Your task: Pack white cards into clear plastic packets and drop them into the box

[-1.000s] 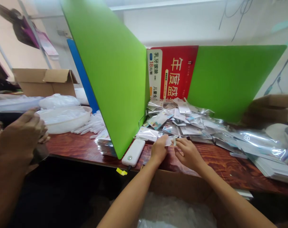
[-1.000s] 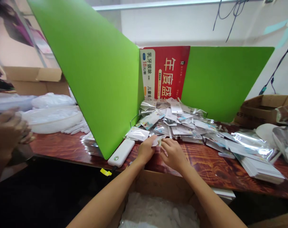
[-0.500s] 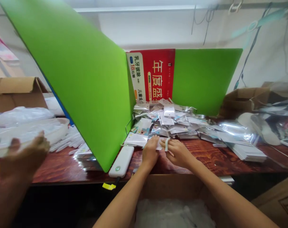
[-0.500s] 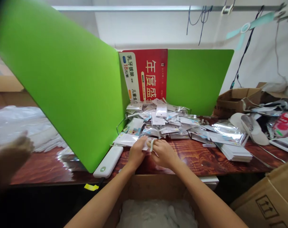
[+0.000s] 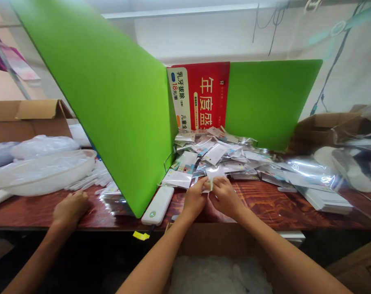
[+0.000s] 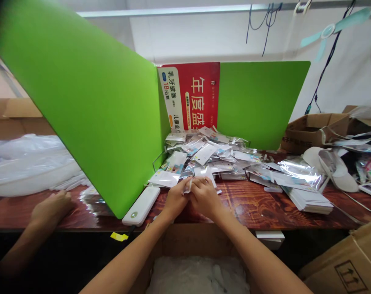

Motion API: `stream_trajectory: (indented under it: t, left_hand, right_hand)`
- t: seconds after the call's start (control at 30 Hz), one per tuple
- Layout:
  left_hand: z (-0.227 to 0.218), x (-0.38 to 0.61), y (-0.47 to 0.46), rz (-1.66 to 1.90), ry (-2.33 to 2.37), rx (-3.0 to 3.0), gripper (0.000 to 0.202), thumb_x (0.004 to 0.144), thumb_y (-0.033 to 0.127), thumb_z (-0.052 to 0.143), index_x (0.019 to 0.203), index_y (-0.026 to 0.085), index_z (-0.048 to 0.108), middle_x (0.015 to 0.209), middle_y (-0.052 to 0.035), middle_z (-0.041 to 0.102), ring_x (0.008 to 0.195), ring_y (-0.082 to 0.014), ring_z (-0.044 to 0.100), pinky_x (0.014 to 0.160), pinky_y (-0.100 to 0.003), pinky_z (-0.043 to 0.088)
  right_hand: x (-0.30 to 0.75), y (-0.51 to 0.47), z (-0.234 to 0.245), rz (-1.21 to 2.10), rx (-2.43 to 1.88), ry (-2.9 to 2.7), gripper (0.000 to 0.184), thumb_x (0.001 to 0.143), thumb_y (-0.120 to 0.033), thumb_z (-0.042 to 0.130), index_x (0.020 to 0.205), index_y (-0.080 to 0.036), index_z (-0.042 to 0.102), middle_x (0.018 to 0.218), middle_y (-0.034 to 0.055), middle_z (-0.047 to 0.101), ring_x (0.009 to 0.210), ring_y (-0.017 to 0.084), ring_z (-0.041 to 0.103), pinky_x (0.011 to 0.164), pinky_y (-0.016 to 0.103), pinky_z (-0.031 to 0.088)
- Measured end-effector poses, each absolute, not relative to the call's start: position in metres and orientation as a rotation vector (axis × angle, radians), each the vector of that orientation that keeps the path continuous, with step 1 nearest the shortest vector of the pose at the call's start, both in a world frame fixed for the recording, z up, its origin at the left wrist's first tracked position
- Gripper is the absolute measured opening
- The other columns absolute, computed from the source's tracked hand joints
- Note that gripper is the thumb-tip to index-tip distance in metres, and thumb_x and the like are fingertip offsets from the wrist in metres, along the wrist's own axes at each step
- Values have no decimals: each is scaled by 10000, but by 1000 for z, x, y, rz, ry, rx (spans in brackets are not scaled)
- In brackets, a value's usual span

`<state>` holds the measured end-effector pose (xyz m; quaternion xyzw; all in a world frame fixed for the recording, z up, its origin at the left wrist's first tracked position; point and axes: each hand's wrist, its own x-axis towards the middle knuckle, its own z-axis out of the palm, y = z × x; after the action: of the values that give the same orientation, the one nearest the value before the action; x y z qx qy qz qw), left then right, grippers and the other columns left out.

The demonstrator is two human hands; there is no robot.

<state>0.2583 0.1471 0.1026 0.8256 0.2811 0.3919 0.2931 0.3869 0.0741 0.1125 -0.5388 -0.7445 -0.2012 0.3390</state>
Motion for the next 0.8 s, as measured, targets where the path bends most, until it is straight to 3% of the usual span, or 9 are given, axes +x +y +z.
stream_trajectory:
  t: [0.1,0.2,0.33,0.43,0.5,0.63,0.8]
  left_hand:
    - [106,262,149,1101,725,1876,310,828,274,572,1119,188,635,1156,-79,681,1078,-238,613,989,-373,442]
    - [108,268,149,1116,729,1610,366,770,339,637,1071,131,631,1065,-107,703,978,-255,648,890,-381,504]
    - [118,277,138,972,604,1394,459,738,445,660,1054,114,626,944,-104,718,780,-230,683,712,-349,552]
    - [126,282,128,850,527,1237,496,672,496,715,975,111,643,817,-81,711,673,-212,672,648,-329,541]
    - [129,284,124,830,524,1242,492,683,526,695,927,103,643,789,-81,703,674,-210,666,620,-309,531]
    - [132,280,126,877,507,1247,442,712,517,671,920,130,624,853,-64,696,746,-185,656,618,-263,522]
    - [133,275,133,930,524,1223,514,679,451,709,1076,144,597,898,-48,690,725,-145,629,608,-229,498]
  right_hand:
    - [391,71,117,-565,-1320,-1737,336,816,-84,467,1088,-202,623,1072,107,655,1031,255,567,935,452,436]
    - [400,68,123,-513,-1320,-1466,297,833,-146,484,1096,-211,605,1101,112,629,1076,264,551,955,468,422]
    - [412,66,128,34,-1362,-1170,334,824,-343,552,1116,-182,582,1089,119,621,951,249,589,817,405,495]
    - [416,61,132,451,-1335,-1173,333,812,-460,556,949,-170,645,874,66,664,727,199,604,616,312,499]
    - [418,57,136,563,-1314,-1178,326,797,-479,568,848,-168,654,754,32,647,631,169,574,554,281,468]
    - [424,52,143,586,-1299,-1132,310,767,-471,596,804,-165,633,739,18,625,641,150,551,578,265,449]
    - [424,52,141,525,-1387,-1191,278,734,-436,617,670,-167,598,626,5,565,583,151,511,555,274,430]
